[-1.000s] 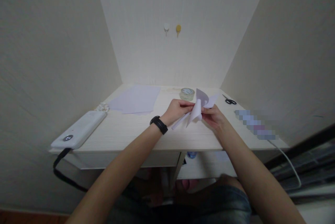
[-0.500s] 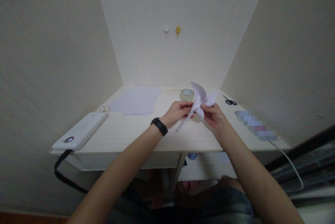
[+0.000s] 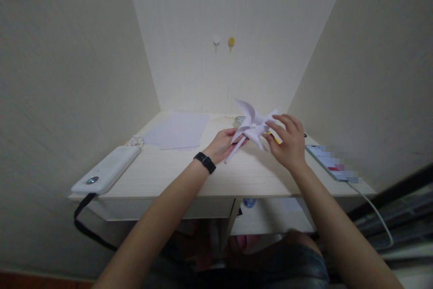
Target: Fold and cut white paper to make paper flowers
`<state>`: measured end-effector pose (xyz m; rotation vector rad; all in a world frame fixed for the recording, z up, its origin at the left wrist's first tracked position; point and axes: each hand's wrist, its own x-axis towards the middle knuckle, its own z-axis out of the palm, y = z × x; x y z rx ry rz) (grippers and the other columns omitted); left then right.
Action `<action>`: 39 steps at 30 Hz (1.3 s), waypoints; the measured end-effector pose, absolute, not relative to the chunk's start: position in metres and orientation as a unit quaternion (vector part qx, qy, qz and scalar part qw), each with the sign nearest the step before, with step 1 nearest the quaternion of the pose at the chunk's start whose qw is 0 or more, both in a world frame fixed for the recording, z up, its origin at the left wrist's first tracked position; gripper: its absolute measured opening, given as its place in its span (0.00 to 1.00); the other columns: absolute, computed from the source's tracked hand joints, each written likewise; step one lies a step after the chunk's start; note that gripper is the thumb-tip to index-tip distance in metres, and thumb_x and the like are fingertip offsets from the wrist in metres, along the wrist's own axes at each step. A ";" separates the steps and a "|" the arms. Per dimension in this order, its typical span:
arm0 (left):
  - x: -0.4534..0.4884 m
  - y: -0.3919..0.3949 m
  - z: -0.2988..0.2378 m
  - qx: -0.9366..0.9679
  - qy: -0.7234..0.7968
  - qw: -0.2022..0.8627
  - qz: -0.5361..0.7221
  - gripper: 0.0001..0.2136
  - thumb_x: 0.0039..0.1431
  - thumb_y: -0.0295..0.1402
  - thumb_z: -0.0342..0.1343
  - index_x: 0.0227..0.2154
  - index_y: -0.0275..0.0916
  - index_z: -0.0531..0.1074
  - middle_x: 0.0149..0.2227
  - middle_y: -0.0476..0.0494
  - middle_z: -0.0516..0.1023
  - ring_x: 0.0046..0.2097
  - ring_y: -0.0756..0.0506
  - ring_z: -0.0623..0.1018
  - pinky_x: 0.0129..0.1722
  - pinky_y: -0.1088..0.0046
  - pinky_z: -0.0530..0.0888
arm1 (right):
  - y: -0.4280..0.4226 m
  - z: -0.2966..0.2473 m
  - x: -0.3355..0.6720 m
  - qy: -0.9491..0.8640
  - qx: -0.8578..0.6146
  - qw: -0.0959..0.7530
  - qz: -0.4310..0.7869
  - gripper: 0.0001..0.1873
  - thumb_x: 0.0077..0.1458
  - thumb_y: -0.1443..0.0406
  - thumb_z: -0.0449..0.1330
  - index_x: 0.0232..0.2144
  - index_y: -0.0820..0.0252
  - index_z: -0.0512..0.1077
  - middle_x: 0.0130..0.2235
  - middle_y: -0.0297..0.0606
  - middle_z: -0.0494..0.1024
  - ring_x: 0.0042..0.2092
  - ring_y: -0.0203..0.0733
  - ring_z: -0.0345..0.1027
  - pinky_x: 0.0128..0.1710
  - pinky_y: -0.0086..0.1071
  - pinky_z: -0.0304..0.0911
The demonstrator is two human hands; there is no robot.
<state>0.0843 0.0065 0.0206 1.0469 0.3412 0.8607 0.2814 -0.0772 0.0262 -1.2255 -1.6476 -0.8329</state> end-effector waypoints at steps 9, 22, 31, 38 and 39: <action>0.079 0.003 0.025 0.492 0.165 0.758 0.396 0.04 0.52 0.22 0.66 0.31 0.31 0.77 0.31 0.43 0.79 0.33 0.52 0.78 0.45 0.71 0.74 | -0.079 0.048 0.285 -0.743 -0.500 0.287 -0.340 0.18 0.58 0.70 0.58 0.51 0.57 0.74 0.44 0.46 0.80 0.49 0.53 0.68 0.52 0.45 0.59; 0.077 0.005 0.025 0.587 0.248 0.681 0.360 0.16 0.60 0.43 0.60 0.43 0.34 0.78 0.38 0.36 0.81 0.34 0.48 0.79 0.28 0.76 0.71 | -0.075 0.054 0.294 -0.751 -0.538 0.272 -0.270 0.10 0.59 0.69 0.58 0.40 0.60 0.78 0.40 0.46 0.82 0.43 0.50 0.73 0.44 0.39 0.64; 0.074 0.015 0.021 0.796 0.209 0.466 0.325 0.16 0.57 0.43 0.60 0.39 0.35 0.80 0.31 0.43 0.79 0.32 0.48 0.74 0.30 0.75 0.69 | -0.084 0.072 0.322 -0.704 -0.623 0.237 -0.247 0.10 0.57 0.68 0.59 0.37 0.57 0.81 0.39 0.44 0.82 0.39 0.49 0.75 0.36 0.36 0.62; 0.078 0.015 0.014 0.824 0.206 0.436 0.297 0.12 0.56 0.33 0.58 0.40 0.35 0.80 0.32 0.42 0.80 0.31 0.49 0.74 0.32 0.74 0.70 | -0.083 0.068 0.321 -0.679 -0.627 0.358 -0.134 0.07 0.51 0.64 0.64 0.33 0.54 0.82 0.35 0.40 0.83 0.36 0.48 0.76 0.37 0.38 0.65; 0.080 0.015 0.012 0.811 0.210 0.458 0.298 0.12 0.55 0.33 0.59 0.41 0.35 0.79 0.32 0.42 0.80 0.30 0.49 0.74 0.30 0.74 0.70 | -0.080 0.065 0.317 -0.662 -0.623 0.406 -0.097 0.07 0.49 0.63 0.65 0.33 0.55 0.81 0.34 0.40 0.83 0.35 0.48 0.76 0.37 0.39 0.66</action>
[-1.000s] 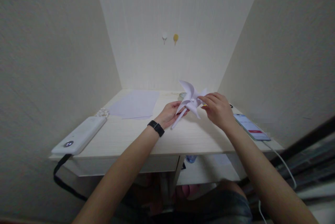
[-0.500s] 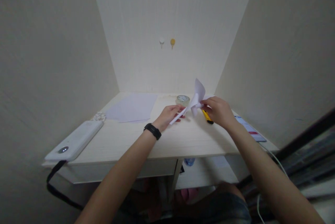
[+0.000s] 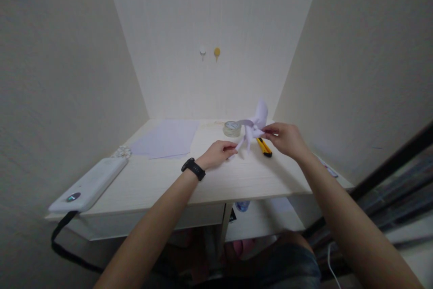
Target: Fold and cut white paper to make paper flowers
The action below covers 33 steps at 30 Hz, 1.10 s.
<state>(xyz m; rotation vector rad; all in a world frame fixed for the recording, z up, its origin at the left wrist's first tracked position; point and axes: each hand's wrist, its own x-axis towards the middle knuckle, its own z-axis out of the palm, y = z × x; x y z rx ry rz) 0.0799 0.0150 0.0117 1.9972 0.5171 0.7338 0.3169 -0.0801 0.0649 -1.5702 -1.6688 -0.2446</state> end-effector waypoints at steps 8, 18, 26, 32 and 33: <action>0.087 0.013 0.004 0.731 0.206 0.552 0.344 0.14 0.53 0.36 0.65 0.40 0.34 0.77 0.35 0.40 0.79 0.34 0.47 0.78 0.29 0.73 0.75 | -0.065 0.045 0.245 -0.397 -0.458 0.739 0.294 0.25 0.29 0.54 0.76 0.28 0.58 0.71 0.25 0.35 0.79 0.29 0.42 0.74 0.34 0.38 0.72; 0.083 0.012 0.007 0.608 0.229 0.626 0.432 0.16 0.48 0.38 0.69 0.36 0.34 0.75 0.38 0.41 0.80 0.37 0.49 0.78 0.37 0.74 0.73 | -0.077 0.018 0.228 -0.576 -0.627 0.520 0.073 0.10 0.52 0.57 0.63 0.33 0.57 0.77 0.33 0.40 0.82 0.29 0.44 0.75 0.36 0.38 0.69; 0.093 0.012 0.003 0.593 0.242 0.617 0.458 0.14 0.47 0.36 0.69 0.35 0.33 0.76 0.36 0.41 0.81 0.37 0.48 0.78 0.41 0.72 0.71 | -0.062 0.010 0.214 -0.617 -0.673 0.406 -0.026 0.10 0.58 0.61 0.59 0.33 0.58 0.79 0.33 0.43 0.83 0.34 0.49 0.77 0.35 0.36 0.64; 0.112 0.040 0.009 0.695 0.234 0.559 0.386 0.15 0.50 0.31 0.66 0.42 0.34 0.77 0.42 0.38 0.82 0.43 0.44 0.79 0.49 0.65 0.72 | -0.047 0.014 0.245 -0.582 -0.699 0.415 -0.015 0.11 0.58 0.61 0.58 0.32 0.57 0.79 0.31 0.42 0.83 0.34 0.49 0.78 0.37 0.36 0.65; 0.115 0.048 0.011 0.730 0.247 0.518 0.370 0.15 0.51 0.30 0.65 0.43 0.35 0.77 0.44 0.37 0.81 0.44 0.43 0.79 0.50 0.64 0.72 | -0.044 0.014 0.255 -0.568 -0.709 0.417 -0.015 0.11 0.58 0.62 0.58 0.32 0.57 0.80 0.30 0.42 0.83 0.34 0.49 0.78 0.38 0.37 0.65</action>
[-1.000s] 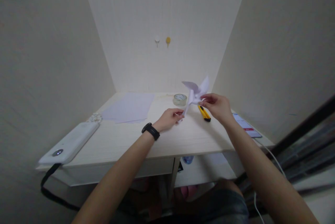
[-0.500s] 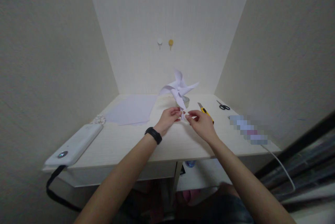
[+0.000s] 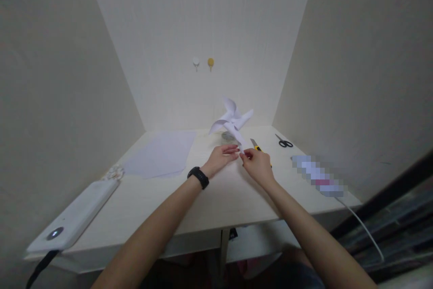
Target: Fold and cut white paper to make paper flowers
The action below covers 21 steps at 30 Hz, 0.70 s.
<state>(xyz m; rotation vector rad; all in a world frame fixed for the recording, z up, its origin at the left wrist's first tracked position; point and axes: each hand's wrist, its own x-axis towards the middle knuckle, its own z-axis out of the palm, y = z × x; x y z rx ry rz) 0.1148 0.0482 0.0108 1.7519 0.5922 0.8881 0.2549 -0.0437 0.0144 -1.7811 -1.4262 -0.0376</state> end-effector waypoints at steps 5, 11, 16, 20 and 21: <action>0.130 0.087 0.024 0.868 0.318 0.163 0.344 0.18 0.57 0.30 0.58 0.52 0.37 0.73 0.55 0.34 0.74 0.53 0.37 0.75 0.55 0.62 0.67 | -0.025 0.015 0.311 -0.506 -0.760 0.402 -0.072 0.12 0.56 0.62 0.58 0.36 0.60 0.80 0.31 0.44 0.83 0.36 0.50 0.78 0.38 0.37 0.65; 0.136 0.107 0.026 0.909 0.378 0.003 0.175 0.15 0.68 0.38 0.46 0.42 0.35 0.74 0.50 0.35 0.76 0.45 0.39 0.78 0.44 0.65 0.71 | 0.013 0.020 0.335 -0.457 -0.846 0.273 -0.033 0.12 0.55 0.64 0.58 0.37 0.63 0.80 0.39 0.52 0.83 0.44 0.51 0.77 0.42 0.33 0.65; 0.106 0.092 0.020 0.914 0.365 -0.054 0.171 0.15 0.70 0.40 0.44 0.39 0.37 0.72 0.45 0.39 0.75 0.43 0.42 0.77 0.39 0.68 0.70 | 0.051 0.021 0.320 -0.448 -0.862 0.235 0.020 0.15 0.50 0.69 0.60 0.41 0.69 0.79 0.41 0.58 0.81 0.44 0.53 0.77 0.39 0.32 0.67; 0.076 0.074 0.021 0.915 0.365 -0.073 0.155 0.15 0.70 0.40 0.43 0.37 0.37 0.71 0.43 0.39 0.74 0.41 0.43 0.77 0.38 0.68 0.70 | 0.071 0.020 0.309 -0.443 -0.867 0.227 0.026 0.18 0.50 0.68 0.62 0.44 0.70 0.77 0.45 0.60 0.80 0.46 0.53 0.77 0.40 0.32 0.68; 0.070 0.070 0.021 0.916 0.364 -0.077 0.151 0.15 0.70 0.40 0.43 0.37 0.37 0.71 0.42 0.40 0.75 0.41 0.43 0.77 0.38 0.68 0.70 | 0.074 0.019 0.307 -0.442 -0.868 0.223 0.026 0.18 0.51 0.67 0.62 0.45 0.69 0.77 0.47 0.60 0.79 0.47 0.53 0.77 0.41 0.33 0.69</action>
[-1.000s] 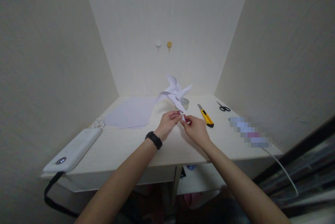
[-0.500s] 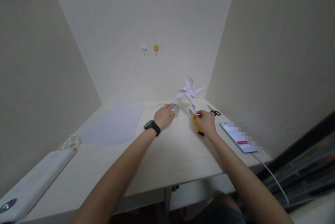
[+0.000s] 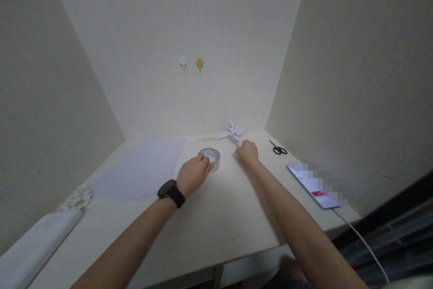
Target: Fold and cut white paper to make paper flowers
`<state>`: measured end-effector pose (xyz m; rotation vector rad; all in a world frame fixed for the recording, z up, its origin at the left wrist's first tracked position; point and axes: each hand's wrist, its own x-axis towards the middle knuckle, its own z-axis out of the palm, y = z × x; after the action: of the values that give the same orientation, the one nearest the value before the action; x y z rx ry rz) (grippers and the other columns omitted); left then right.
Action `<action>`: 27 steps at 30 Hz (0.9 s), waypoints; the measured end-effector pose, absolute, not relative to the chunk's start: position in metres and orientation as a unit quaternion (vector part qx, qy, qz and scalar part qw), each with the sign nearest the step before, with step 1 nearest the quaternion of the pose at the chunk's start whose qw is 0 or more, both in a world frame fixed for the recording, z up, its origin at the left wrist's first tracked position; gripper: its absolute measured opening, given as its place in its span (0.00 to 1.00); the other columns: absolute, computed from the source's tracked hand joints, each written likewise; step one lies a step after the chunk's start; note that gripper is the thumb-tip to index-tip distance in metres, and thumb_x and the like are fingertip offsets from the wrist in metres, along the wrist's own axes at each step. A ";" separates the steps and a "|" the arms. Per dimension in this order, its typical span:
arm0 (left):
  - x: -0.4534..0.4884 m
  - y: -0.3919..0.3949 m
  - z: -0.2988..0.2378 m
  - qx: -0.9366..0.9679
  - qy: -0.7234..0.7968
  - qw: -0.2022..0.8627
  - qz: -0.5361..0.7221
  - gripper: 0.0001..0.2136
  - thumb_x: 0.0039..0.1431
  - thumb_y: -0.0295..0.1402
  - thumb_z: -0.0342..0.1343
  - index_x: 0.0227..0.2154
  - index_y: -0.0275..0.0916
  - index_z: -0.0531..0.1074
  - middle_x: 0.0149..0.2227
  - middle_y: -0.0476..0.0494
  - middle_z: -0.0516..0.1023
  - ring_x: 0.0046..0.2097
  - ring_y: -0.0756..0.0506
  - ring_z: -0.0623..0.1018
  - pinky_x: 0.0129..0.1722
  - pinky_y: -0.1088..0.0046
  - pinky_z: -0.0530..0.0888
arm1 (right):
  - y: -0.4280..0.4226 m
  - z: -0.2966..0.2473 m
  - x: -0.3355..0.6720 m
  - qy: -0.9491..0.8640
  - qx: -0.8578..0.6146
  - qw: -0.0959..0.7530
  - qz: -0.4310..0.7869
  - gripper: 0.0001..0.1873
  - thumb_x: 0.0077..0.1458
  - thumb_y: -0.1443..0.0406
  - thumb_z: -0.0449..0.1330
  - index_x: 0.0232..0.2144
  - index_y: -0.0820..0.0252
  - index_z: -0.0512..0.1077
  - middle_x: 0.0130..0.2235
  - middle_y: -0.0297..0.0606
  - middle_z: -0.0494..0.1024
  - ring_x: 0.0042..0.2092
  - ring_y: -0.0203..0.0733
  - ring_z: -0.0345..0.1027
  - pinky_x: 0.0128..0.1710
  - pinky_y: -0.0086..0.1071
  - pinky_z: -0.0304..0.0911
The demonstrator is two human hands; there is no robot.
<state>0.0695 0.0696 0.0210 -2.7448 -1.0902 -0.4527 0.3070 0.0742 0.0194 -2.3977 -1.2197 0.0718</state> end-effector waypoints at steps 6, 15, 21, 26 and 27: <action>0.052 0.058 0.015 -0.914 -0.356 0.059 -0.183 0.15 0.70 0.42 0.44 0.37 0.38 0.71 0.42 0.40 0.75 0.41 0.43 0.76 0.39 0.67 0.72 | 0.076 0.017 0.303 -0.447 -0.873 0.195 0.013 0.18 0.52 0.68 0.60 0.45 0.68 0.77 0.47 0.59 0.79 0.49 0.54 0.76 0.44 0.36 0.69; 0.048 0.060 0.007 -0.908 -0.351 0.049 -0.222 0.14 0.67 0.44 0.49 0.42 0.39 0.72 0.47 0.40 0.75 0.47 0.41 0.77 0.45 0.65 0.74 | 0.061 0.014 0.340 -0.451 -0.874 0.178 -0.024 0.17 0.60 0.65 0.55 0.45 0.70 0.77 0.47 0.60 0.79 0.49 0.53 0.75 0.45 0.34 0.67; 0.050 0.059 0.008 -0.914 -0.347 0.040 -0.207 0.14 0.69 0.42 0.47 0.42 0.38 0.72 0.46 0.38 0.75 0.46 0.41 0.77 0.43 0.64 0.74 | 0.046 0.006 0.388 -0.393 -0.905 0.158 -0.035 0.18 0.63 0.65 0.52 0.47 0.73 0.75 0.49 0.64 0.77 0.51 0.54 0.74 0.47 0.37 0.67; 0.050 0.058 0.009 -0.915 -0.348 0.044 -0.199 0.14 0.70 0.41 0.45 0.41 0.37 0.71 0.45 0.39 0.74 0.44 0.41 0.77 0.42 0.65 0.74 | 0.048 -0.001 0.406 -0.373 -0.916 0.144 -0.036 0.17 0.61 0.69 0.53 0.48 0.72 0.75 0.49 0.63 0.77 0.51 0.53 0.74 0.47 0.38 0.68; 0.049 0.058 0.009 -0.915 -0.347 0.044 -0.200 0.14 0.70 0.40 0.45 0.41 0.37 0.71 0.45 0.39 0.74 0.43 0.42 0.77 0.41 0.65 0.74 | 0.049 -0.001 0.408 -0.371 -0.917 0.142 -0.037 0.17 0.61 0.70 0.53 0.48 0.72 0.75 0.49 0.62 0.77 0.51 0.53 0.74 0.47 0.38 0.68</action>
<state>0.0495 0.0581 0.0094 -2.7970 -1.0603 -0.6112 0.4081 0.0492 -0.0013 -2.6465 -1.0714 -0.1073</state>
